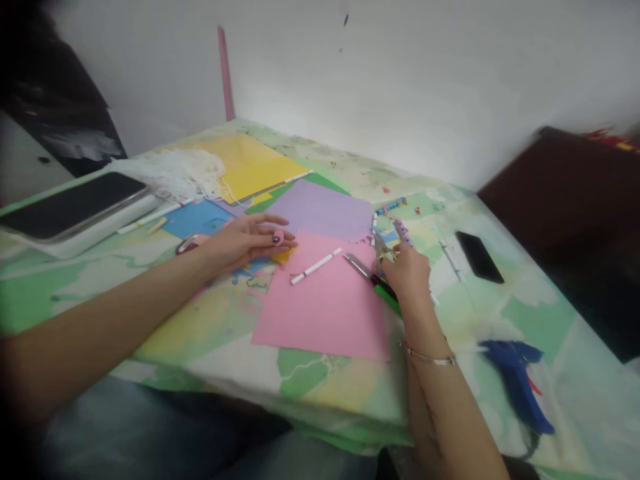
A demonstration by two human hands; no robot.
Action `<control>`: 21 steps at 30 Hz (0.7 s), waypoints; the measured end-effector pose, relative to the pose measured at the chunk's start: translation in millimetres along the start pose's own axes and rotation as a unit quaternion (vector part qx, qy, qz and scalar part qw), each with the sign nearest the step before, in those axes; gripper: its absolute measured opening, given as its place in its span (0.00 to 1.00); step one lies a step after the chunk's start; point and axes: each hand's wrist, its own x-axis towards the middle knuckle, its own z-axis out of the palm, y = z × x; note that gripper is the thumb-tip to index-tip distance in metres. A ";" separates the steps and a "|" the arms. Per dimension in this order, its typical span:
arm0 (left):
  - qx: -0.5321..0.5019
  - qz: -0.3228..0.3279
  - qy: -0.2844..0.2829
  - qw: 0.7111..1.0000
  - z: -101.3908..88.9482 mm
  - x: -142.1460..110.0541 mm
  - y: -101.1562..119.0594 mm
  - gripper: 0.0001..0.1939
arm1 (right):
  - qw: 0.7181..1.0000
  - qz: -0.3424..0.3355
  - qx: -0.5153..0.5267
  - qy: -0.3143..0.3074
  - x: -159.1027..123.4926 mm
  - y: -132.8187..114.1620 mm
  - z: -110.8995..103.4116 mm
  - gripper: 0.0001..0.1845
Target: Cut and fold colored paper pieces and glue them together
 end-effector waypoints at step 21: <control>0.301 0.011 0.202 0.932 1.2 -117.5 -5.7 0.18 | 0.996 0.003 0.075 0.042 -0.2 15.6 4.9 0.23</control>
